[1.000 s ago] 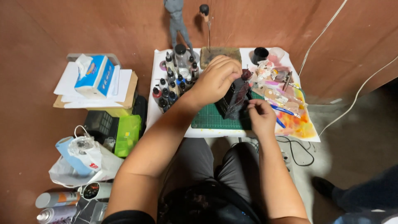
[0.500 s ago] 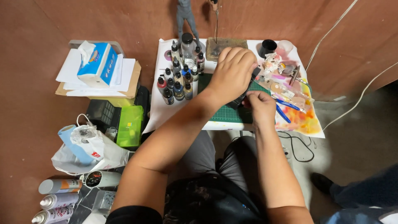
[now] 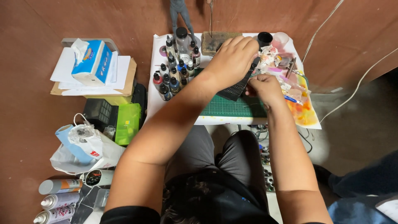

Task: The person assembles a figurine by attaching a black rectangular piece to the back of a red and black figure using a blue-handled tool. They rotate the figure to align the parts and press them together, then use the tool to secure the connection.

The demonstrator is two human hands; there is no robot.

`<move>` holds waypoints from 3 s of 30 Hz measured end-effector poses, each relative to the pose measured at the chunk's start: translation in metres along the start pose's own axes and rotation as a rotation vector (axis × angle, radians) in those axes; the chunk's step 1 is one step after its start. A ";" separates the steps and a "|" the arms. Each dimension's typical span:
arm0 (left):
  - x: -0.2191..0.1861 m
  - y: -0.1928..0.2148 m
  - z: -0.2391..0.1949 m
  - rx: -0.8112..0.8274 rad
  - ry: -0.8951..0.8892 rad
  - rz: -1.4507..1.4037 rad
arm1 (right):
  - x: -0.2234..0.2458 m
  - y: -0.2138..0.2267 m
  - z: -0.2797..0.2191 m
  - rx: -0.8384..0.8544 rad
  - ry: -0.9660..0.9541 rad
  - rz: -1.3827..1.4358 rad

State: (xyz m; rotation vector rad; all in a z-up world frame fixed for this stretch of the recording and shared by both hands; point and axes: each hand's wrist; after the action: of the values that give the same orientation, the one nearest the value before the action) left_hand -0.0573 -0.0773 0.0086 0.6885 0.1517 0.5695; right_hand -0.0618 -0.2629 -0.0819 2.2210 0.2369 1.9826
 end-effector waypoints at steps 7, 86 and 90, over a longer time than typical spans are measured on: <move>0.013 0.006 0.003 0.075 0.043 -0.202 | 0.025 0.000 -0.016 -0.077 0.012 -0.252; 0.015 0.038 0.003 0.049 0.006 -0.575 | 0.056 -0.025 -0.033 -0.586 1.174 -0.369; 0.014 0.035 -0.007 -0.111 -0.050 -0.490 | 0.058 -0.015 -0.025 -0.448 1.191 -0.281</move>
State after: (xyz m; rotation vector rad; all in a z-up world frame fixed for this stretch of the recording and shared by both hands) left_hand -0.0633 -0.0441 0.0267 0.5306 0.2315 0.0893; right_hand -0.0803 -0.2357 -0.0265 0.5312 0.1755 2.5573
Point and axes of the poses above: each hand's wrist, its own z-axis towards the middle knuckle, its own y-axis out of the back of the hand, x = y × z, and after that the axes turned 8 degrees about -y, right-handed
